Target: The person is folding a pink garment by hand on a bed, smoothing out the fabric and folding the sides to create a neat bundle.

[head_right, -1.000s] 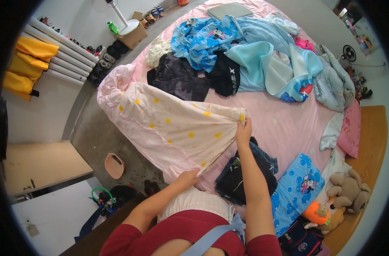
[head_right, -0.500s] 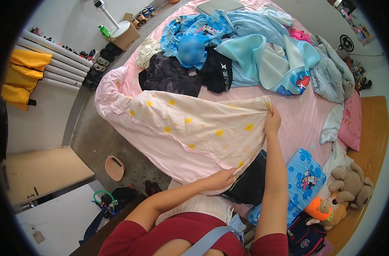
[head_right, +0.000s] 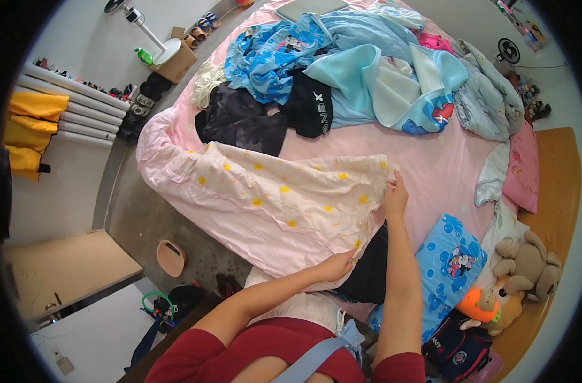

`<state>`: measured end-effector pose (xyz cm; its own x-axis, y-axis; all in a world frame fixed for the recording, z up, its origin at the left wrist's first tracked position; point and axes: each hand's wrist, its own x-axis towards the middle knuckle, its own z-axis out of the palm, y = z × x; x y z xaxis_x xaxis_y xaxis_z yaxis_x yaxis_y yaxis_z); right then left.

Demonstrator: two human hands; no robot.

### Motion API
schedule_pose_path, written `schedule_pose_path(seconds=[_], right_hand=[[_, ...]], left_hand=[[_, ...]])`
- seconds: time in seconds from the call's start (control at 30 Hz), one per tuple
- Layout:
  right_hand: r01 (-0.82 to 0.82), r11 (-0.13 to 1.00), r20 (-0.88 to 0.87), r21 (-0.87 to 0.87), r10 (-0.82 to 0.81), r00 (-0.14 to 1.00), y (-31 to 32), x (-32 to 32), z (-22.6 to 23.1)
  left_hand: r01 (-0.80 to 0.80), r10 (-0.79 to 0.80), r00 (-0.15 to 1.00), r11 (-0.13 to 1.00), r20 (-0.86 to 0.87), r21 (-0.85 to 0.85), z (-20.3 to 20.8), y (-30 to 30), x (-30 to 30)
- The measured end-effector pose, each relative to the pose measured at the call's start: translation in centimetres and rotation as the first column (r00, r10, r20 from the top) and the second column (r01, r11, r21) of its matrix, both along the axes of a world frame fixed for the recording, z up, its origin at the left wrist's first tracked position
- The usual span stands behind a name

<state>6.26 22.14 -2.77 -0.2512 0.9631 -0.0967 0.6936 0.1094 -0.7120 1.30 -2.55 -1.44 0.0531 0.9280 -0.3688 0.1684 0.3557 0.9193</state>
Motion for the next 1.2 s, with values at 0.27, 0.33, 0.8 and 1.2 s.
schedule_pose_path(seconds=[0.27,0.33,0.8,1.2], right_hand=[[-0.110,0.973,-0.043,-0.202,0.104,0.994,-8.7,9.2,-3.7],[-0.032,0.898,-0.049,-0.439,0.012,0.999,-13.1,9.5,-2.0],[0.052,0.577,-0.165,-0.815,-0.317,0.934,-25.2,8.5,-1.6],[-0.006,0.948,-0.256,-0.317,-0.080,0.963,-23.2,10.5,2.8]], left_hand=[[-0.077,0.069,0.996,0.987,-0.064,-0.142,-1.0,0.9,0.2],[-0.147,0.129,0.971,0.986,-0.201,-0.076,-1.5,0.1,0.4],[0.301,-0.348,0.770,0.937,-0.535,-0.176,5.0,-9.4,-1.1],[-0.054,0.081,0.987,0.980,-0.141,0.190,5.7,-13.7,-0.8]])
